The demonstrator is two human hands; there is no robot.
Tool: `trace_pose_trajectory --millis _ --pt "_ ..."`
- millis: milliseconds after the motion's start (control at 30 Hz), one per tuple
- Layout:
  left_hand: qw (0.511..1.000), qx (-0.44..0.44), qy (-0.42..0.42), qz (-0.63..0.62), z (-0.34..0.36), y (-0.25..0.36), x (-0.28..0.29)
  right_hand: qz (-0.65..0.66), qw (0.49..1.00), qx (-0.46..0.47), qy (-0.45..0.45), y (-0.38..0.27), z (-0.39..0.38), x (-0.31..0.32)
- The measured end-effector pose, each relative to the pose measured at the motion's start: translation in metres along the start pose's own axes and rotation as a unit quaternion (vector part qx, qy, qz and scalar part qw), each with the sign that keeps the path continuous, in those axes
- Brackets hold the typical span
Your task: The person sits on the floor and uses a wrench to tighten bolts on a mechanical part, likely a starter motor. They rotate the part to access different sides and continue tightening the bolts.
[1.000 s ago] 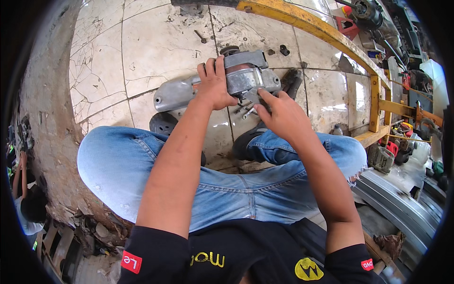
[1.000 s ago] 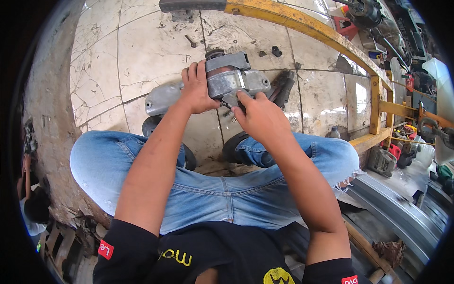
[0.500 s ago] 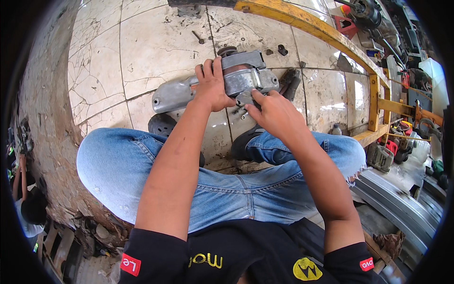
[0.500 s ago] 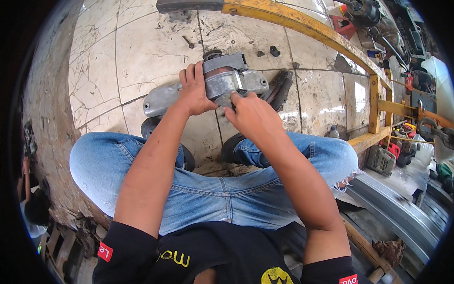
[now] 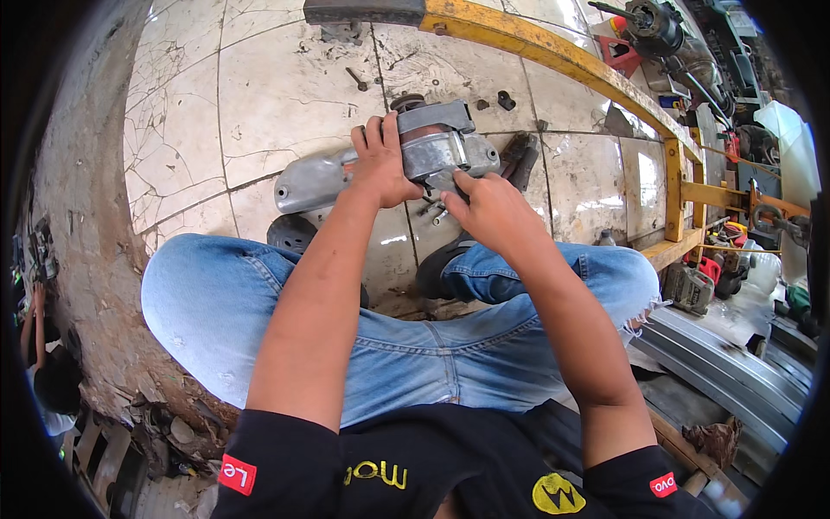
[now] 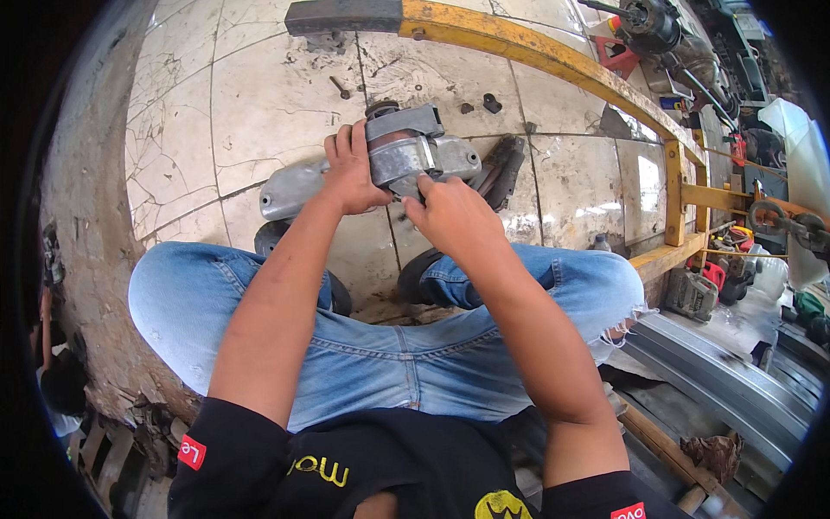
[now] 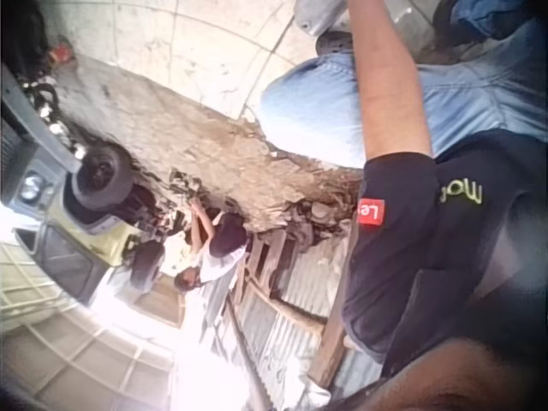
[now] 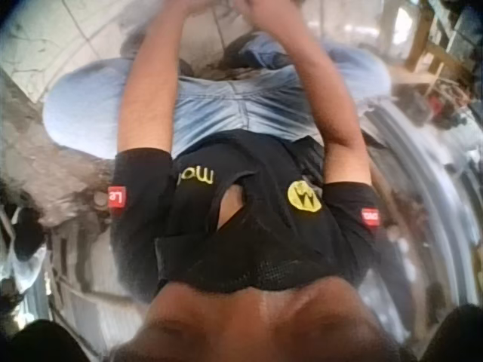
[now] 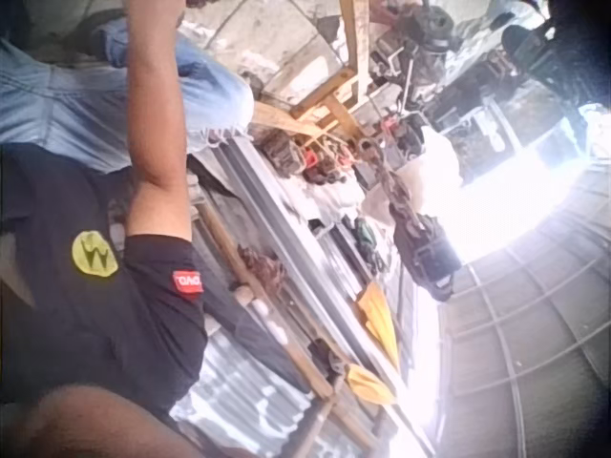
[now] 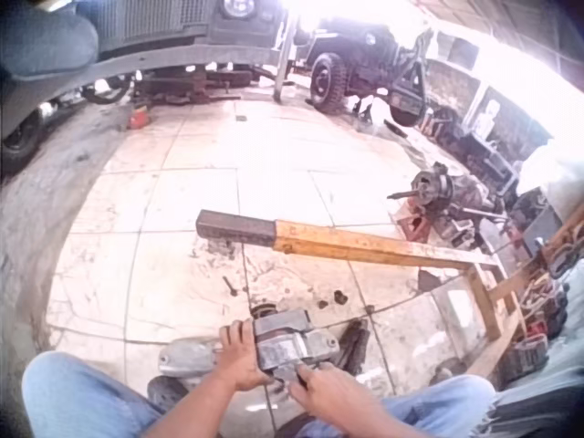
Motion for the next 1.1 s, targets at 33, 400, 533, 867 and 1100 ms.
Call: trace_pose_trajectory --millis 33,400,533,867,1100 --pt "1.000 -0.004 0.001 -0.006 0.001 0.000 0.002 0.005 1.000 0.005 0.007 0.000 0.004 0.001" --pt "1.000 -0.002 -0.029 -0.011 -0.001 0.006 0.005 0.030 0.999 -0.010 0.018 0.007 0.022 0.006" --pt "1.000 0.006 -0.015 -0.003 -0.003 0.002 0.002 0.027 1.000 0.010 0.007 0.005 0.003 -0.001" --pt "1.000 0.007 -0.016 0.002 -0.003 0.002 -0.003 -0.004 1.000 0.007 0.007 0.004 0.009 0.002" --pt "1.000 -0.004 -0.012 -0.022 -0.001 -0.001 0.002 -0.033 0.999 -0.015 0.003 -0.002 0.012 0.005"
Point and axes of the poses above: each hand's wrist, its own z-axis towards the middle knuckle, its own x-axis out of the back of the hand, y = z × x, the point moved 9 cm from there along z, towards the middle knuckle, and after that the axes turned 12 degrees about -y, right-handed, at the moved point
